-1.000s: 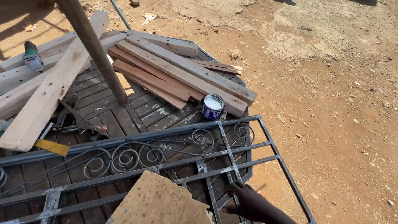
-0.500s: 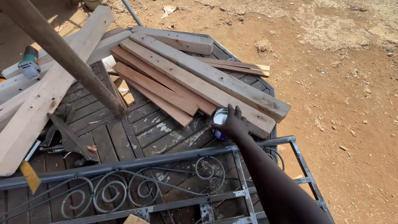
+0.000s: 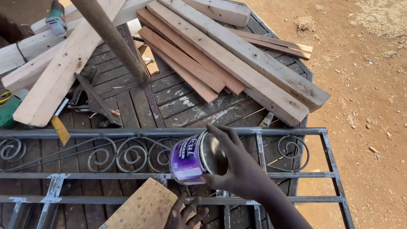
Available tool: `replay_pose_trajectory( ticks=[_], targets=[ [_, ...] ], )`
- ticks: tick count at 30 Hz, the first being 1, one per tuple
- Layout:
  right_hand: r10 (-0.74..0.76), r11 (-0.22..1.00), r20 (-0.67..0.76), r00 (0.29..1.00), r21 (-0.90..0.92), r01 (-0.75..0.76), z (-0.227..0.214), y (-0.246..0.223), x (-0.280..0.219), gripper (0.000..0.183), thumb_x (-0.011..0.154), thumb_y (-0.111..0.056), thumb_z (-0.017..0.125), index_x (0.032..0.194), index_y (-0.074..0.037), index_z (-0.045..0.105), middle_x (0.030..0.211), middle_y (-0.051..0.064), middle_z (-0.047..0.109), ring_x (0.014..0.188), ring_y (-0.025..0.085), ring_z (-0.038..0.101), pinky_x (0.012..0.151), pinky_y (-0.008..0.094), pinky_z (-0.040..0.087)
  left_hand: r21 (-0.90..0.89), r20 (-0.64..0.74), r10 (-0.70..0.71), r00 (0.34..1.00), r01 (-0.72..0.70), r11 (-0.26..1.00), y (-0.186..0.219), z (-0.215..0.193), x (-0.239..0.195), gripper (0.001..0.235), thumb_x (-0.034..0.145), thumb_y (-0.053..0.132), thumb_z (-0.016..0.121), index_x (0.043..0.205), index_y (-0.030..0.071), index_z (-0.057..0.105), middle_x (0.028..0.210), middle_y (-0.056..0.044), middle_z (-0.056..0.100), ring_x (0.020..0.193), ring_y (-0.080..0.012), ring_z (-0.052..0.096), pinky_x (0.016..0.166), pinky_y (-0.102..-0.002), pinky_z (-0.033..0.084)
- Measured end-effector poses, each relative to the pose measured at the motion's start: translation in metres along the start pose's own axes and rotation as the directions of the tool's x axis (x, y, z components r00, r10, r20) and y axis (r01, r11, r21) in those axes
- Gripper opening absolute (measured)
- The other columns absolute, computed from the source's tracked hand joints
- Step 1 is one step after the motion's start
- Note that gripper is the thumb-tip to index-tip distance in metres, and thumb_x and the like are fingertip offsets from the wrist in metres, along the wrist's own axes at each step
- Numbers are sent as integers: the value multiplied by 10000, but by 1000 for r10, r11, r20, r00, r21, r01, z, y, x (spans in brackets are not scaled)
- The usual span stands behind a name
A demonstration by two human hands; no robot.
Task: The person is scooping metal filler from a can onto a piece of cardboard and mixing it with a spatula in preparation for repair work.
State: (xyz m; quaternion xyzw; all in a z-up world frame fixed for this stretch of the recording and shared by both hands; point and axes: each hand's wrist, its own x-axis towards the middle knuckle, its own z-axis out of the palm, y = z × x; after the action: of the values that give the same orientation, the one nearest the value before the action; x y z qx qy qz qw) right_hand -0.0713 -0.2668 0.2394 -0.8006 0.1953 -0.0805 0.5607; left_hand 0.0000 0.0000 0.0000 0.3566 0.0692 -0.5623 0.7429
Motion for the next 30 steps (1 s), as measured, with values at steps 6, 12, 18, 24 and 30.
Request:
replay_pose_trajectory(
  ticks=[6,12,18,24,30],
  targets=[
    [152,934,343,927,257,-248,96,-39,-48,920,797,-399,751,1590,-222,319,1634,50,358,1461,320,431,1141,543,443,-303,-707,-127,696,-135,943,103,148,-97,881,823,652,417,1573,190,441,1560,-120,541,1422,-374,503,1147,-529,409],
    [306,363,201,931,879,-309,191,90,-104,166,959,-112,685,974,53,672,887,113,644,831,177,604,745,275,500,-596,85,560,824,-408,691,12,-62,-133,607,1237,301,860,1530,-56,466,1534,-296,482,1390,-463,435,1091,-622,307],
    [806,394,-13,592,758,-520,196,56,-92,261,1000,-157,601,1193,-9,696,1135,115,648,1039,239,576,870,421,524,-447,-717,-156,679,-277,850,37,-89,-154,700,847,669,446,1421,276,519,1499,-85,510,1373,-355,450,1105,-658,325],
    [731,650,-269,627,552,-522,219,68,-52,718,878,-422,553,1535,-153,448,1528,75,514,1367,263,529,1052,435,470,-455,-420,-307,854,95,885,105,-79,-170,945,802,735,322,1572,197,423,1581,-143,467,1431,-348,411,1141,-561,317],
    [677,585,-241,695,-396,-708,283,96,-119,358,833,-433,765,960,-139,605,1005,40,655,809,209,653,720,362,530,-423,-327,-216,920,62,904,109,-111,-143,876,783,715,520,1488,195,553,1485,-139,581,1321,-325,544,981,-456,495]
  ],
)
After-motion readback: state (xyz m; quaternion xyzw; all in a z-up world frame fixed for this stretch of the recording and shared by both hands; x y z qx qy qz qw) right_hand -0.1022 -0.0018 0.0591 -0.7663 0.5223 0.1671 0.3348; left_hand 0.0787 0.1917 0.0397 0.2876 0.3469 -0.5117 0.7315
